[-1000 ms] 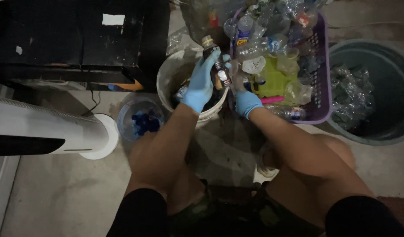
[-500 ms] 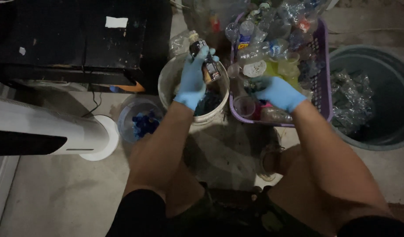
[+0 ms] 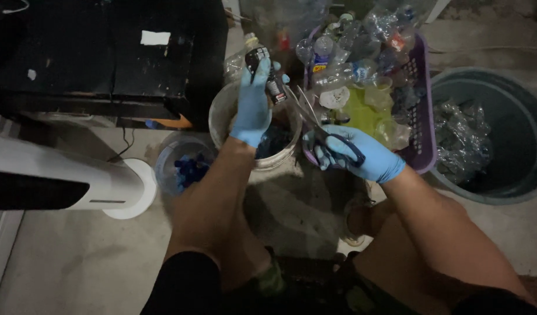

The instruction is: The person cuts plastic bottles with scissors, removes the labels by hand, and places the cut pieces into a bucket. They handle multiple bottles, including a dark-colored bottle, and repeat the cutting and label removal process.

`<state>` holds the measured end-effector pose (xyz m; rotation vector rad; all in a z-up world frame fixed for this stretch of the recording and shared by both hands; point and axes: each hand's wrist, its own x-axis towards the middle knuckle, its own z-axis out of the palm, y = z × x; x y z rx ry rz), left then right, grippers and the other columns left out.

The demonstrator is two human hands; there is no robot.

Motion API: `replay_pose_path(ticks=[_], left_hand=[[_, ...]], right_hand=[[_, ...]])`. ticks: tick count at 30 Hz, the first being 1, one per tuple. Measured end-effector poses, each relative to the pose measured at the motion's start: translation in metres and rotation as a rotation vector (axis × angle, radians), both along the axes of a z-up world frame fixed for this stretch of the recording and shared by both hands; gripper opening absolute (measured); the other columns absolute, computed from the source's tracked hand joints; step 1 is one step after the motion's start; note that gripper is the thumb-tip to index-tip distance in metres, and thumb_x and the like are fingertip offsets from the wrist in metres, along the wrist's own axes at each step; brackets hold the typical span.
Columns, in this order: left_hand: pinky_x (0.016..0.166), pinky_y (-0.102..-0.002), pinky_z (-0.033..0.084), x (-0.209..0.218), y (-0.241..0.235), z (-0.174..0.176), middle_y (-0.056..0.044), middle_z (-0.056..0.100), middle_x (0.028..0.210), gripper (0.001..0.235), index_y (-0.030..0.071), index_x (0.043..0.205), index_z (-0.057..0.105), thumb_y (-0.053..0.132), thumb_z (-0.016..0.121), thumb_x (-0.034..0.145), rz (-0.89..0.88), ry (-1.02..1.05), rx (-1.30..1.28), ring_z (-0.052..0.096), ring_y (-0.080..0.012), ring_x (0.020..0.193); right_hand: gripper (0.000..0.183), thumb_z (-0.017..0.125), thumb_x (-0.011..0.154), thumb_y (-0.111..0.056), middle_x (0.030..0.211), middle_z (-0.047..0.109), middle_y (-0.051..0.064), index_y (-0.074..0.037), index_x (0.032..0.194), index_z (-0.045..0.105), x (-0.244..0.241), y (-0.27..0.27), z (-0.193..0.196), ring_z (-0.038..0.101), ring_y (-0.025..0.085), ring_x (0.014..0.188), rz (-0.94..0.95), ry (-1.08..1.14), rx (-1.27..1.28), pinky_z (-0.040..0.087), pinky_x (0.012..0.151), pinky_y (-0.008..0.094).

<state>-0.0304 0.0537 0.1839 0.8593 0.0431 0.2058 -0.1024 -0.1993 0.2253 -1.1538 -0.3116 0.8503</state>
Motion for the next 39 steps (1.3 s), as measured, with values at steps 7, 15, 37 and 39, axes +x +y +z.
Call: replay_pose_path(ticks=[7,15,37,39], left_hand=[[0.070,-0.034,0.054,0.002,0.005,-0.001,-0.008,0.065,0.105,0.030,0.007,0.124,0.058,0.025,0.063,0.100,0.069,-0.033,0.112,0.066,-0.0202,0.081],[0.063,-0.032,0.055,0.005,0.006,-0.003,-0.009,0.068,0.102,0.027,0.005,0.124,0.059,0.019,0.064,0.101,0.077,-0.074,0.112,0.068,-0.0204,0.078],[0.067,-0.032,0.055,-0.006,0.001,0.012,-0.011,0.066,0.108,0.041,0.005,0.132,0.053,0.027,0.063,0.099,0.066,0.002,0.216,0.066,-0.0197,0.082],[0.070,-0.033,0.056,-0.004,0.002,0.007,-0.009,0.067,0.102,0.034,0.006,0.126,0.057,0.024,0.066,0.099,0.066,-0.030,0.183,0.067,-0.0199,0.080]], right_hand=[[0.050,0.060,0.100,-0.035,0.096,0.070,0.011,0.006,0.128,0.066,-0.008,0.006,0.002,0.060,0.015,0.074,0.040,-0.052,-0.024,0.049,0.064,0.024],[0.051,0.061,0.098,-0.038,0.086,0.067,0.010,0.004,0.126,0.068,-0.007,0.008,-0.002,0.060,0.017,0.071,0.057,-0.091,-0.085,0.051,0.065,0.027],[0.045,0.059,0.100,-0.033,0.080,0.069,0.008,0.004,0.123,0.069,-0.007,0.011,0.001,0.060,0.016,0.065,0.068,-0.164,-0.154,0.048,0.059,0.025],[0.038,0.058,0.102,-0.022,0.082,0.067,0.008,0.007,0.125,0.067,-0.008,0.012,0.001,0.056,0.014,0.067,0.052,-0.127,-0.092,0.050,0.064,0.026]])
